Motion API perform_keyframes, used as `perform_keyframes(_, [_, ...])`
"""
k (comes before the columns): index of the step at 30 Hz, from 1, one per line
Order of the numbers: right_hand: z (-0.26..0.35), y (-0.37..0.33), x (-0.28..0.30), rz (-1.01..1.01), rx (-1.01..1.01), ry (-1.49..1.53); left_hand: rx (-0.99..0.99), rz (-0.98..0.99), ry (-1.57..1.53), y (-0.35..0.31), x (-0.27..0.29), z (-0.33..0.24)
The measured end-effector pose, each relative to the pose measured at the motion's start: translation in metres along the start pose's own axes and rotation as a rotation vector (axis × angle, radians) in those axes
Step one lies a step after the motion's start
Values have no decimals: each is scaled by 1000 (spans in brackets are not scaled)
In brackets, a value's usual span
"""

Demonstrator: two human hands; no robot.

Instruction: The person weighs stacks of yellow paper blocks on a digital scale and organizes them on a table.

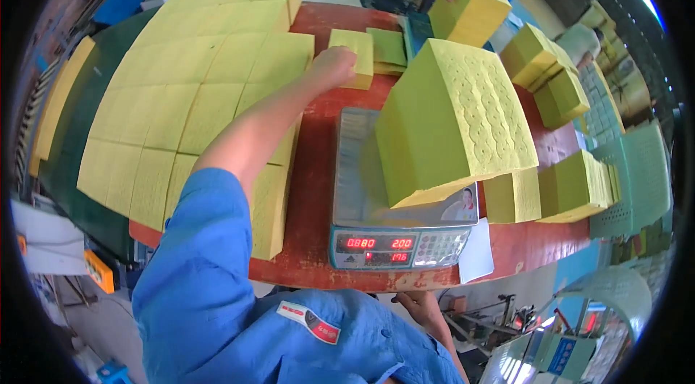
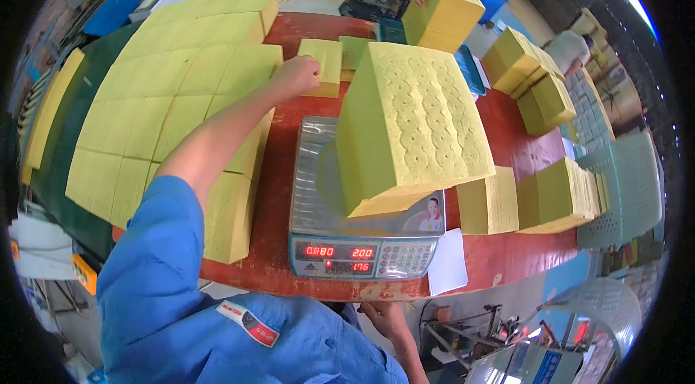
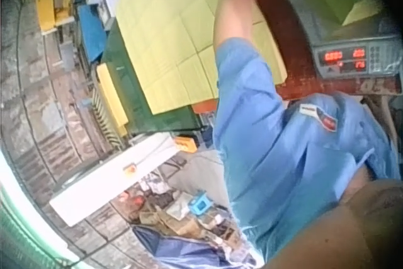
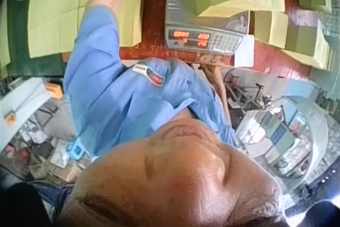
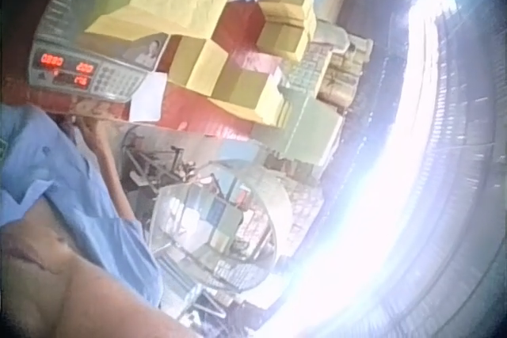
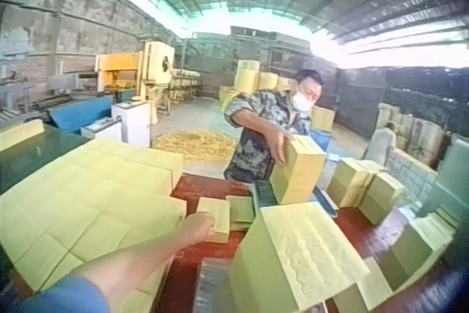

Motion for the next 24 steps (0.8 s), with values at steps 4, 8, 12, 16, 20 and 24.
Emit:
perform_keyframes(4, [9,1,7,-67,-67,50,56,101,91,14,-21,24])
perform_keyframes(8, [-3,1,3,-44,-103,62,-13,191,80,19,-24,29])
perform_keyframes(12, [3,2,9,-15,-118,11,-40,245,36,24,-28,30])
perform_keyframes(16, [8,-1,6,-16,-231,336,-59,157,79,20,-21,26])
perform_keyframes(20, [9,-3,7,-34,-22,-49,-87,-67,85,28,14,5])
perform_keyframes(24, [1,2,4,-34,-2,8,1,-221,-127,18,86,-28])
Point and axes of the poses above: each hand's wrist, its own y-axis towards the middle knuckle, its own x-axis out of the back of the hand, z = x × y, the point moved 9 cm from there along y, towards the middle knuckle, and after that the axes turned 15 degrees about -y, right-handed, at the moved point
